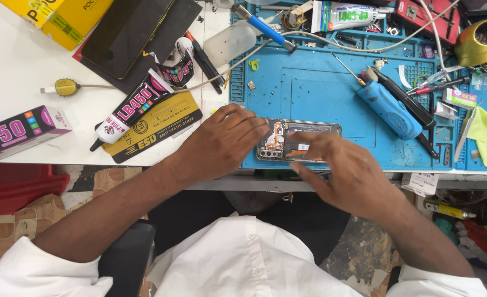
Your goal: The person disassembles a smartphone on a blue work mat, using a screwdriver to remove screws and a prying tool to separate internal components. They carefully lift and set aside a metal shielding plate and other parts while working on the exposed circuit board.
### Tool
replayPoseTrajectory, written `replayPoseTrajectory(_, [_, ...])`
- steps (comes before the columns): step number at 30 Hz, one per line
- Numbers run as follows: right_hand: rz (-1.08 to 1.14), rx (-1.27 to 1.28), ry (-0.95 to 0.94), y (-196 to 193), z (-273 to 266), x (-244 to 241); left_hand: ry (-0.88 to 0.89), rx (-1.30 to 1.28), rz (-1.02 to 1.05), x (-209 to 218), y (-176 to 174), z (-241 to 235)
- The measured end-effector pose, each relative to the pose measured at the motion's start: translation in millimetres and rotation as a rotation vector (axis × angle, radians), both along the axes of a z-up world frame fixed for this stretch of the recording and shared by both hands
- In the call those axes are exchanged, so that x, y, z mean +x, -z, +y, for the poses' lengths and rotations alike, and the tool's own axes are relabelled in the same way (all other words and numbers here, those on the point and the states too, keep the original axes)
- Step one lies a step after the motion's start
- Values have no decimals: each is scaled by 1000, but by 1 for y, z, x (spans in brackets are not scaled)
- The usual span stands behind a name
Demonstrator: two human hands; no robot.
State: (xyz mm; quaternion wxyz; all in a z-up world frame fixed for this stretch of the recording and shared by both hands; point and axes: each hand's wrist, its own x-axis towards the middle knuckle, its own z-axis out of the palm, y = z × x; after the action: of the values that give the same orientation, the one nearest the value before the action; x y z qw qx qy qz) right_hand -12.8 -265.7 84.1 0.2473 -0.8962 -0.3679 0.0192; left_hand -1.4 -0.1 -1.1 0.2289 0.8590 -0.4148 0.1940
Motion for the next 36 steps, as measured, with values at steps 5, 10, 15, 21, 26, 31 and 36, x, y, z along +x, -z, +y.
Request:
replayPoseTrajectory(5, [58, 60, -112, -3, -1, 5, -2, -7, -7, 1, -1, -2])
replayPoseTrajectory(10, [30, 64, -163, -6, -3, 3, -12, -28, -2, 0, -2, -3])
replayPoseTrajectory(15, [111, 40, -165, -10, -5, 3, -8, -47, 12, 1, -1, -5])
replayPoseTrajectory(21, [41, 89, -181, -13, -5, 3, -10, -54, 21, 0, -1, -4])
replayPoseTrajectory(26, [-8, 7, -65, -15, -3, 1, -4, -63, 34, 1, -1, -4])
replayPoseTrajectory(31, [75, 43, -70, -14, -3, -2, -6, -60, 27, 0, 0, -4])
replayPoseTrajectory(36, [159, 77, -125, -12, -4, -2, -6, -52, 16, 0, 1, -4])
